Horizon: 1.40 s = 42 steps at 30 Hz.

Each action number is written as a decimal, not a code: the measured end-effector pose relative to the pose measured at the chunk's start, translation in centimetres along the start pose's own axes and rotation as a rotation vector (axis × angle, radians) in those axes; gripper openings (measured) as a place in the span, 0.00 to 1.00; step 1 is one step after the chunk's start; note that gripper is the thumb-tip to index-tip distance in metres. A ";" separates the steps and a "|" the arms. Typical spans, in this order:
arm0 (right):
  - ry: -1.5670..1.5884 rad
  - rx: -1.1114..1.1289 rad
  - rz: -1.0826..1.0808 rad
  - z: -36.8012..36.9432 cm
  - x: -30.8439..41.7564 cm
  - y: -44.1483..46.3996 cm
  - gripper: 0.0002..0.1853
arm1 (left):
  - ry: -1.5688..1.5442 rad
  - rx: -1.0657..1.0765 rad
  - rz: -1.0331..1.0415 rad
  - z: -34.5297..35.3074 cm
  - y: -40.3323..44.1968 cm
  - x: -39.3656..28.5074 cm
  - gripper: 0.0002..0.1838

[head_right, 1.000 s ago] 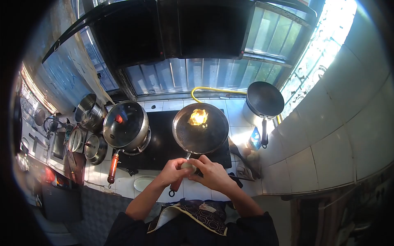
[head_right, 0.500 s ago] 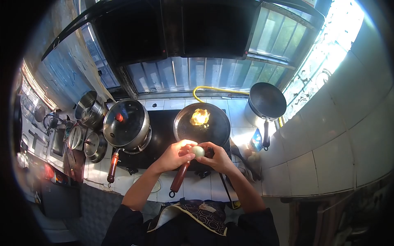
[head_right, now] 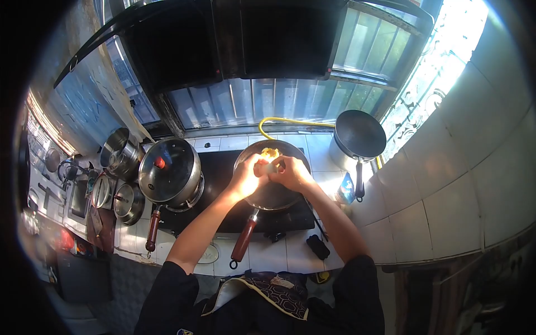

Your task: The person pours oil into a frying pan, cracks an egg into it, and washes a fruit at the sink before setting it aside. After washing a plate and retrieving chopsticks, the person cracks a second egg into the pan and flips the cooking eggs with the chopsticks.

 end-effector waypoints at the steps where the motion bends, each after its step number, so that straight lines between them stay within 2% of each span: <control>1: -0.056 -0.002 -0.033 -0.1 -0.5 1.2 0.21 | -0.001 -0.003 0.006 0.8 0.6 0.9 0.18; 5: -0.185 -0.032 -0.120 0.7 -3.0 3.6 0.20 | 0.082 -0.021 -0.017 3.2 1.9 4.0 0.22; 9: -0.150 -0.020 -0.099 1.8 -6.6 4.6 0.20 | 0.138 -0.024 0.037 4.7 1.4 5.1 0.26; 18: -0.277 -0.035 -0.113 2.8 -11.4 5.0 0.19 | 0.219 0.111 0.132 8.3 1.0 6.9 0.28; 20: -0.277 -0.008 -0.082 2.8 -11.9 5.1 0.17 | 0.282 0.246 0.084 9.6 1.2 7.8 0.27; 21: -0.273 0.024 -0.052 3.0 -11.8 4.9 0.16 | 0.282 0.248 0.087 10.4 1.4 8.7 0.27; 23: -0.310 0.025 -0.051 3.0 -11.3 4.7 0.15 | 0.431 0.114 0.254 10.4 1.9 8.4 0.29; 25: -0.347 0.027 -0.053 3.1 -10.9 4.7 0.13 | 0.449 0.052 0.277 10.0 2.0 7.8 0.28; 29: -0.405 0.000 -0.164 3.2 -10.1 4.8 0.11 | 0.581 -0.079 0.388 8.4 1.9 5.8 0.24; 34: -0.403 -0.063 -0.219 2.9 -8.0 4.5 0.10 | 0.728 -0.055 0.409 8.5 2.5 6.5 0.20; 36: -0.529 -0.064 -0.256 2.9 -6.4 4.2 0.09 | 0.797 -0.050 0.422 8.7 2.9 7.0 0.20; 38: -0.594 -0.067 -0.292 2.9 -4.8 4.0 0.09 | 0.847 0.036 0.355 8.2 3.5 7.0 0.22; 42: -0.761 -0.041 -0.336 2.9 -1.7 3.3 0.10 | 0.837 -0.037 0.425 5.5 2.7 4.3 0.25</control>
Point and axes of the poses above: each hand's wrist, its own y-axis towards the middle knuckle, its own z-axis out of the palm, x = y × z, the point moved 6 cm from there along y, towards the middle knuckle, and after that the axes turned 15 degrees about y, right-handed, at the moved point
